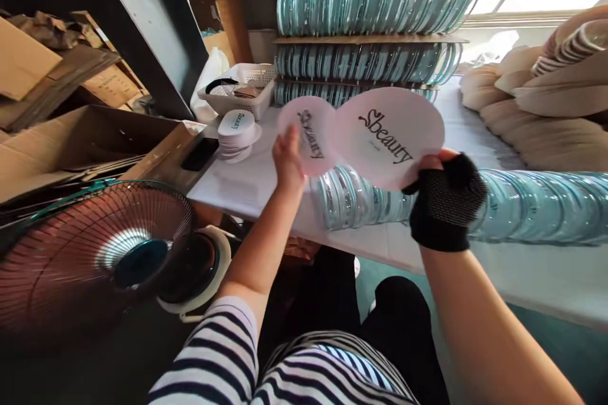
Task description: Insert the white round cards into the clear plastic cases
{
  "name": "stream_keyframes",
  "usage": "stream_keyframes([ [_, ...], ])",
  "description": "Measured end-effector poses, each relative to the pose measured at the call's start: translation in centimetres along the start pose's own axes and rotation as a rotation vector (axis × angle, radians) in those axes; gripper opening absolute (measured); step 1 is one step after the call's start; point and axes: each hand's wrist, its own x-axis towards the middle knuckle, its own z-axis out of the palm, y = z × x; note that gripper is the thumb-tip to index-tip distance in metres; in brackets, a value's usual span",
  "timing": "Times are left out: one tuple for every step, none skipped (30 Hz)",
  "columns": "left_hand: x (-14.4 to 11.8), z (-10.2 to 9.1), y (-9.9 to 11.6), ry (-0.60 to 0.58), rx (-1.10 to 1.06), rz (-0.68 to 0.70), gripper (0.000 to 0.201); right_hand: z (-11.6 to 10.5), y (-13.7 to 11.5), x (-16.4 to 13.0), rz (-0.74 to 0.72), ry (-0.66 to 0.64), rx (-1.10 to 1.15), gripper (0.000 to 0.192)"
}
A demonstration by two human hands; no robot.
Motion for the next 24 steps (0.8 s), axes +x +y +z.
stream_keyframes([
  [1.5,-2.3,0.1,0.028,0.149,0.053,0.031,-1.2,0.3,0.0,-0.073,0.037,-0.078,0.028],
  [2.9,-4.8,0.2,0.063,0.418,0.131,0.032,-2.7,0.5,-0.3,-0.158,0.052,-0.168,0.028],
  [4.0,-7.3,0.3,0.083,0.729,0.173,0.043,-4.1,0.7,-1.1,-0.225,0.043,-0.261,0.03],
  [4.7,-9.7,0.3,0.124,0.828,0.152,0.058,-5.6,0.7,-2.1,-0.265,0.022,-0.353,0.031],
  [5.0,-11.8,0.3,0.133,0.888,0.116,0.069,-6.9,0.6,-3.4,-0.281,-0.016,-0.44,0.032],
  [4.9,-13.4,0.2,0.13,0.953,0.091,0.075,-8.0,0.4,-4.7,-0.287,-0.062,-0.521,0.032],
  [4.5,-14.5,0.2,0.121,0.99,0.072,0.08,-8.9,0.1,-6.1,-0.289,-0.107,-0.587,0.032],
  [3.8,-14.9,0.2,0.098,1.028,0.079,0.081,-9.5,-0.2,-7.3,-0.303,-0.143,-0.638,0.031],
  [2.9,-14.7,0.1,0.056,1.052,0.123,0.08,-9.8,-0.5,-8.4,-0.33,-0.175,-0.675,0.031],
  [1.9,-13.8,0.0,-0.011,1.045,0.194,0.076,-9.9,-0.9,-9.2,-0.367,-0.208,-0.697,0.031],
  [0.9,-12.6,-0.2,-0.107,1.001,0.273,0.069,-9.8,-1.3,-9.9,-0.4,-0.24,-0.71,0.032],
  [-0.1,-11.0,-0.6,-0.229,0.926,0.337,0.062,-9.6,-1.6,-10.3,-0.425,-0.272,-0.72,0.032],
  [-1.1,-9.4,-1.1,-0.364,0.831,0.371,0.058,-9.3,-2.0,-10.6,-0.44,-0.312,-0.724,0.033],
  [-2.0,-7.8,-1.7,-0.497,0.733,0.357,0.055,-9.0,-2.3,-10.7,-0.444,-0.352,-0.722,0.034],
  [-2.8,-6.3,-2.5,-0.594,0.645,0.302,0.053,-8.8,-2.5,-10.8,-0.444,-0.382,-0.718,0.036],
  [-3.5,-5.1,-3.4,-0.641,0.573,0.235,0.049,-8.7,-2.7,-10.8,-0.442,-0.4,-0.718,0.037],
  [-4.2,-4.1,-4.2,-0.641,0.512,0.176,0.044,-8.7,-2.9,-10.8,-0.434,-0.403,-0.723,0.038],
  [-4.8,-3.4,-5.0,-0.6,0.458,0.138,0.037,-8.8,-3.1,-10.8,-0.423,-0.394,-0.729,0.037],
  [-5.3,-3.0,-5.7,-0.536,0.407,0.12,0.03,-8.9,-3.2,-10.8,-0.409,-0.38,-0.734,0.037],
  [-5.8,-2.7,-6.2,-0.471,0.364,0.116,0.024,-9.0,-3.3,-10.8,-0.4,-0.371,-0.735,0.036],
  [-6.2,-2.6,-6.5,-0.417,0.333,0.115,0.02,-9.0,-3.3,-10.8,-0.396,-0.376,-0.732,0.037],
  [-6.5,-2.5,-6.7,-0.381,0.311,0.106,0.018,-8.8,-3.2,-10.7,-0.395,-0.391,-0.721,0.037],
  [-6.8,-2.4,-6.7,-0.357,0.298,0.087,0.019,-8.3,-3.1,-10.7,-0.398,-0.416,-0.703,0.038],
  [-7.0,-2.4,-6.7,-0.341,0.291,0.061,0.021,-7.5,-2.8,-10.6,-0.401,-0.452,-0.68,0.039],
])
